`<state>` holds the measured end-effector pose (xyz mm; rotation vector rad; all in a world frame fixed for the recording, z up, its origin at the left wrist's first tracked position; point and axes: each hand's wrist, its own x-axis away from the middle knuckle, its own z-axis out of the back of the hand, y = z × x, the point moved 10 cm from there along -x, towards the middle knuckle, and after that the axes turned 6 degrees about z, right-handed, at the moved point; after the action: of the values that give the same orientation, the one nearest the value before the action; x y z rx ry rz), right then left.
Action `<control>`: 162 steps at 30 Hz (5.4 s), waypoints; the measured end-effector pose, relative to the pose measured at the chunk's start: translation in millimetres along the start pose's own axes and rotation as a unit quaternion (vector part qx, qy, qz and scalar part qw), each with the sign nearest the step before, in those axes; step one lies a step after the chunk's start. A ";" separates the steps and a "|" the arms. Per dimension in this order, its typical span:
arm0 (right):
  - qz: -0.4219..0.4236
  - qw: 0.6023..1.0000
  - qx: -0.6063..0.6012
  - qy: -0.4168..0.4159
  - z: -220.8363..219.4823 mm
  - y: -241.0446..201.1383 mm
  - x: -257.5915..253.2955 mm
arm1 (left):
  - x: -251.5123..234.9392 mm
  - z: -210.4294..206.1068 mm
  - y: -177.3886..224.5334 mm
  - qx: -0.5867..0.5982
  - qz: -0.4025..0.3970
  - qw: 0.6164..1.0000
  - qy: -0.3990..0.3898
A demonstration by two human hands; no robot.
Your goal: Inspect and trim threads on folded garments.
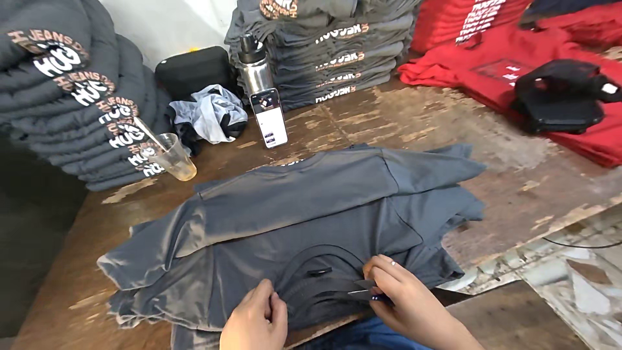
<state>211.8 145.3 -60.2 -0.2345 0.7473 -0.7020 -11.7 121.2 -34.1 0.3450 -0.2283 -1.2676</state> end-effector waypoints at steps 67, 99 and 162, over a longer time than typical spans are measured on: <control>0.091 0.995 0.027 0.038 -63.2 -73.4 -61.7 | 19.4 -19.0 -33.6 0.695 -0.126 0.703 0.083; -0.136 0.733 -0.660 0.089 -90.7 -26.3 -68.2 | 37.5 22.4 -18.1 0.239 -0.235 0.942 0.009; -0.060 0.991 -0.100 0.063 44.6 101.8 -7.3 | -54.7 4.9 35.1 0.122 -0.337 0.932 0.047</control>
<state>289.7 224.4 -68.2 -0.4247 0.9312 -0.7619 2.2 182.0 -15.2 0.7403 -0.1914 -1.9000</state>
